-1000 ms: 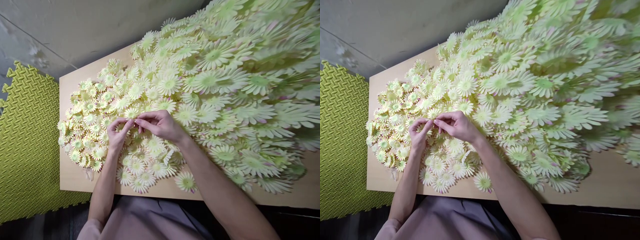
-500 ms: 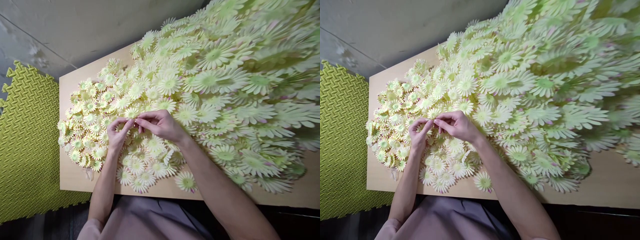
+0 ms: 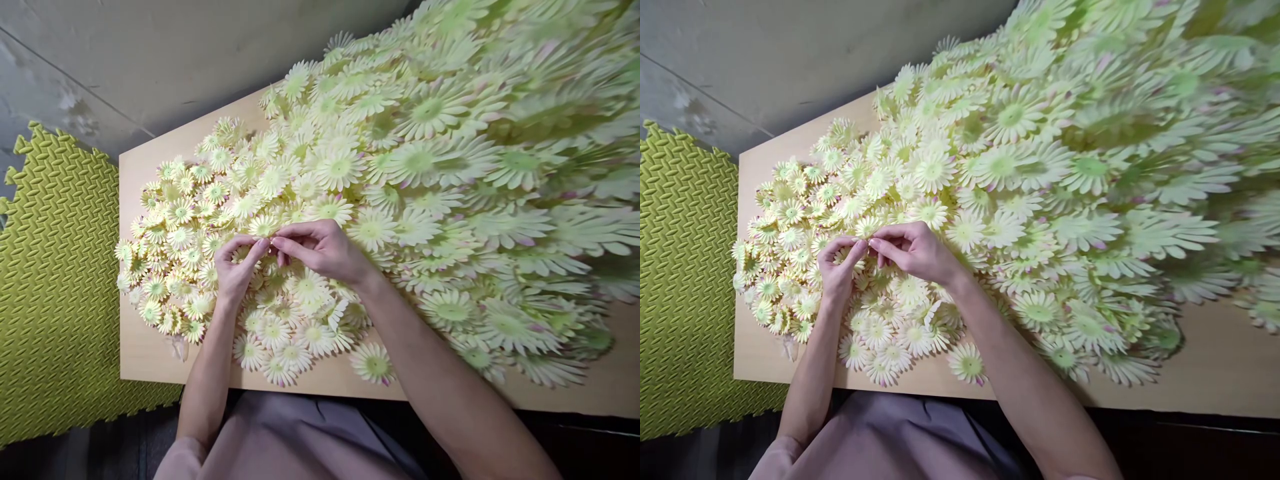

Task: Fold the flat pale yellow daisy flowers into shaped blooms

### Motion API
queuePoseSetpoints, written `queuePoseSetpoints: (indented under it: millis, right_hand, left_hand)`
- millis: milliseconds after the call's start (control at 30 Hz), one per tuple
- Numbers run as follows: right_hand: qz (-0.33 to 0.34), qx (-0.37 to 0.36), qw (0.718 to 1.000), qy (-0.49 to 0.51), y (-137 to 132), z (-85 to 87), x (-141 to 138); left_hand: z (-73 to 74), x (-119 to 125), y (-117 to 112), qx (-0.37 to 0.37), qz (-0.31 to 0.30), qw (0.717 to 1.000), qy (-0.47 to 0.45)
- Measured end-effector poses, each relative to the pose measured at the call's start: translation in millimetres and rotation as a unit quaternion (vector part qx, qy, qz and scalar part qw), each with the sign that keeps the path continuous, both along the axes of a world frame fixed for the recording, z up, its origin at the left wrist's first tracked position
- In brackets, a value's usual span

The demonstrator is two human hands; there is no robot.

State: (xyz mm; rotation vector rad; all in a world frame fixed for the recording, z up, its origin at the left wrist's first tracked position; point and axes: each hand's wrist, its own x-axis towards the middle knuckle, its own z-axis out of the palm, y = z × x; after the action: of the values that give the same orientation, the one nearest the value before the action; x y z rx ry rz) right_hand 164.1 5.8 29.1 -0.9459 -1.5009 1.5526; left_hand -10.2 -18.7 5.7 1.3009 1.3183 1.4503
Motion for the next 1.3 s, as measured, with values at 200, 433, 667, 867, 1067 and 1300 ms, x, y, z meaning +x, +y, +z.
queuePoseSetpoints:
  millis: [200, 433, 667, 867, 1067, 1300]
  right_hand:
    - [0.003, -0.001, 1.0, 0.002, 0.8, -0.3, -0.4]
    - [0.0, -0.005, 1.0, 0.004, 0.0, 1.0, -1.3]
    - [0.0, 0.0, 1.0, 0.006, 0.3, -1.3, -0.8]
    - [0.005, 0.0, 1.0, 0.006, 0.3, -0.4, -0.8]
    - [0.007, 0.001, 1.0, 0.01, 1.0, 0.3, -0.7]
    - [0.01, 0.002, 1.0, 0.02, 0.5, -0.9, -1.4]
  left_hand:
    - [0.7, 0.6, 0.2, 0.003, -0.002, 1.0, -0.008]
    - [0.2, 0.2, -0.1, -0.001, -0.001, 1.0, -0.007]
    - [0.4, 0.6, 0.0, 0.004, -0.01, 1.0, -0.018]
    - [2.6, 1.7, 0.0, 0.006, -0.011, 1.0, -0.021]
    - [0.0, 0.8, 0.2, 0.004, -0.006, 1.0, -0.013]
    - [-1.5, 0.6, -0.4, 0.005, -0.015, 1.0, -0.004]
